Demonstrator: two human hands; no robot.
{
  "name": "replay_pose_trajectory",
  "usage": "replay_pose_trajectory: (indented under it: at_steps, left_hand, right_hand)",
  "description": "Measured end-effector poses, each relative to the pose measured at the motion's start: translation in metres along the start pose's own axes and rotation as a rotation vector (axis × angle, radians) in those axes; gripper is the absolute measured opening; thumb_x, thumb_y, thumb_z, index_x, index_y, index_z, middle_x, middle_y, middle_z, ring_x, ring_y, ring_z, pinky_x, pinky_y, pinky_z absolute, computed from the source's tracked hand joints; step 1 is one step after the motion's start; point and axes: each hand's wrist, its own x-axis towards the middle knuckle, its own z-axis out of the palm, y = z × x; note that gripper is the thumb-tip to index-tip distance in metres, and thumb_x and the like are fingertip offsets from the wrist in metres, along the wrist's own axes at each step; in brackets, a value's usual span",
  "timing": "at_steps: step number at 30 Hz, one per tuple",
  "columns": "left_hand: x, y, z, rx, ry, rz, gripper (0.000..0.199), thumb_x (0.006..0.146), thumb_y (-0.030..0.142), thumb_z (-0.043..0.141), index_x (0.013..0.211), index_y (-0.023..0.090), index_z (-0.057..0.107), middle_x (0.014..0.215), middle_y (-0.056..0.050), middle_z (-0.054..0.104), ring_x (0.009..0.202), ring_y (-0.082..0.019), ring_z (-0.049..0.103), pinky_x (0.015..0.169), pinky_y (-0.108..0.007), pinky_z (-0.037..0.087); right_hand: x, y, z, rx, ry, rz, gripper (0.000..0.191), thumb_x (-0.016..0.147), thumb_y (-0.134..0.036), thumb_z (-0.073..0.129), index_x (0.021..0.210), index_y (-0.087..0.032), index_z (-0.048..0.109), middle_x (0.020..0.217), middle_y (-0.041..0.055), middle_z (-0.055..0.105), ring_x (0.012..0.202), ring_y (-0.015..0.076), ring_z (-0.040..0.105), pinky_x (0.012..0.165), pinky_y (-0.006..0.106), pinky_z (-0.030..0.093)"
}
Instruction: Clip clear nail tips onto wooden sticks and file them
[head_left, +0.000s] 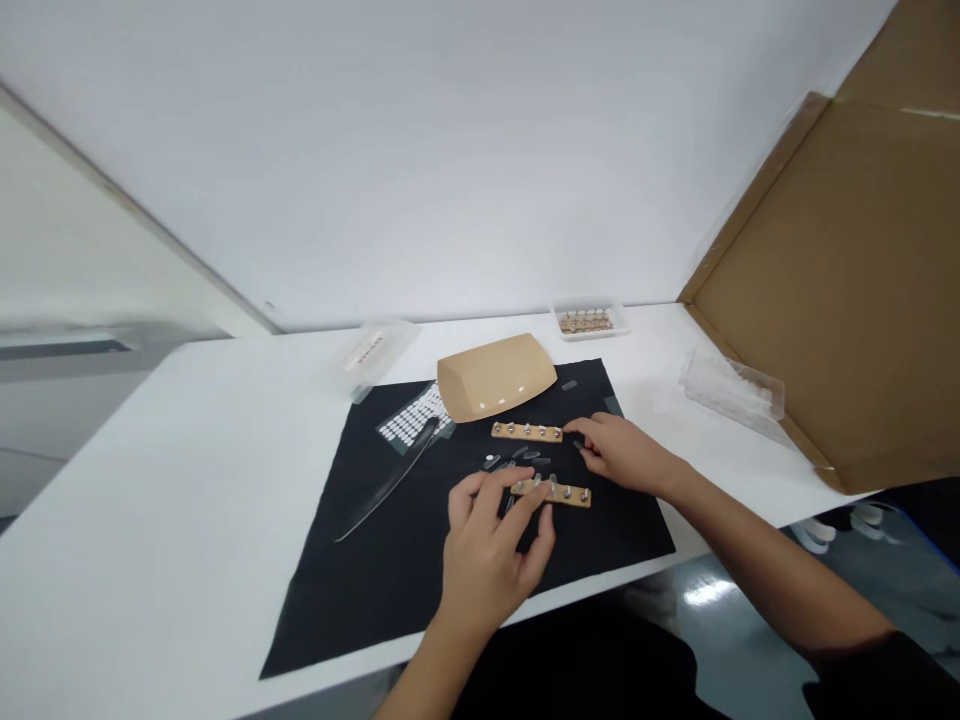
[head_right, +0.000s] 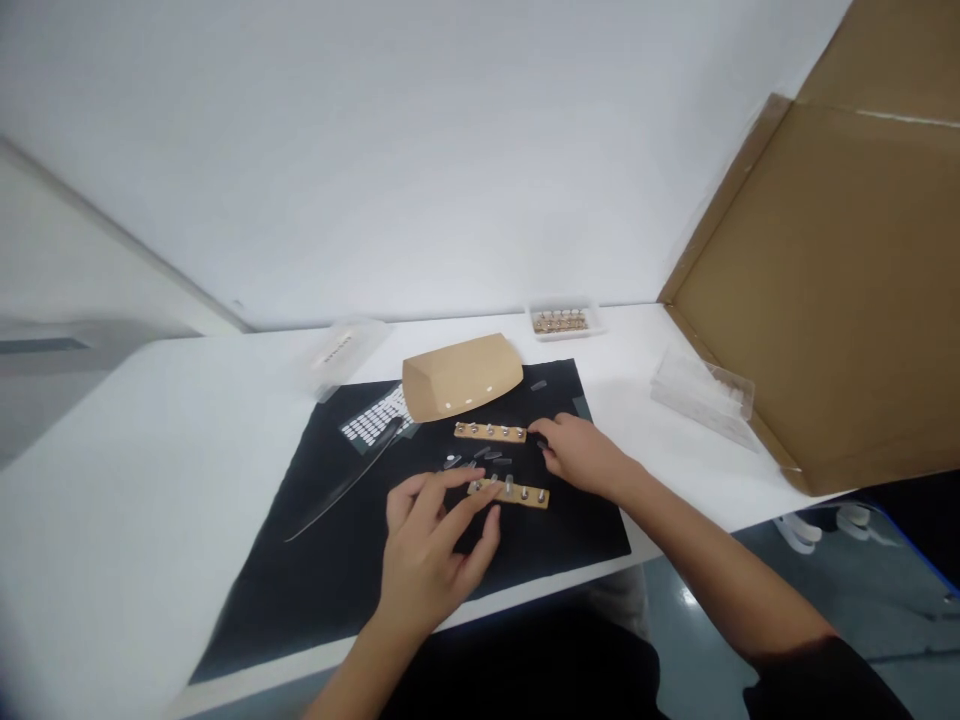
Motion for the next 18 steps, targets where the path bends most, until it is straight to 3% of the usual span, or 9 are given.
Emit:
replay_pose_trajectory:
  at_steps: [2, 6, 11, 14, 18]
  left_hand:
    - [0.004, -0.001, 0.004, -0.047, -0.088, 0.027, 0.028, 0.09, 0.018, 0.074, 0.118, 0.023, 0.074, 0.124, -0.013, 0.071, 0.111, -0.031, 0.06, 0.099, -0.05, 0.047]
    - [0.015, -0.004, 0.011, -0.082, -0.211, 0.077, 0.031, 0.09, 0.024, 0.074, 0.121, 0.024, 0.073, 0.129, -0.012, 0.071, 0.119, -0.035, 0.057, 0.103, -0.055, 0.042]
    - [0.013, -0.008, 0.013, -0.12, -0.167, 0.057, 0.024, 0.091, 0.025, 0.075, 0.114, 0.024, 0.074, 0.119, -0.01, 0.074, 0.117, -0.033, 0.059, 0.102, -0.053, 0.039]
    - [0.009, -0.012, 0.011, -0.165, -0.15, 0.023, 0.02, 0.092, 0.023, 0.074, 0.113, 0.024, 0.073, 0.116, -0.009, 0.075, 0.116, -0.031, 0.061, 0.105, -0.053, 0.038]
    - [0.009, -0.015, 0.008, -0.221, -0.171, 0.002, 0.021, 0.092, 0.023, 0.074, 0.113, 0.024, 0.072, 0.117, -0.008, 0.075, 0.116, -0.03, 0.061, 0.106, -0.052, 0.037]
  right_hand:
    - [-0.006, 0.005, -0.001, 0.046, 0.02, -0.075, 0.034, 0.096, -0.011, 0.066, 0.129, -0.018, 0.069, 0.105, 0.0087, 0.071, 0.092, 0.0193, 0.066, 0.087, 0.029, 0.048]
    - [-0.006, 0.012, -0.003, 0.144, 0.028, -0.125, 0.019, 0.092, -0.008, 0.072, 0.107, -0.019, 0.076, 0.096, 0.0044, 0.07, 0.084, 0.0171, 0.065, 0.082, 0.029, 0.049]
    - [-0.004, 0.022, -0.002, 0.327, 0.111, -0.1, 0.006, 0.09, -0.015, 0.079, 0.085, -0.019, 0.078, 0.094, 0.0036, 0.07, 0.081, 0.016, 0.065, 0.079, 0.029, 0.051]
    - [-0.012, 0.02, -0.002, 0.571, 0.114, -0.037, 0.008, 0.09, -0.029, 0.081, 0.089, -0.021, 0.08, 0.086, 0.0012, 0.072, 0.079, 0.0164, 0.067, 0.075, 0.029, 0.051]
    - [-0.028, -0.003, 0.003, 1.07, 0.063, 0.068, 0.035, 0.08, -0.041, 0.09, 0.106, -0.021, 0.076, 0.077, -0.002, 0.072, 0.069, 0.0142, 0.066, 0.066, 0.027, 0.051]
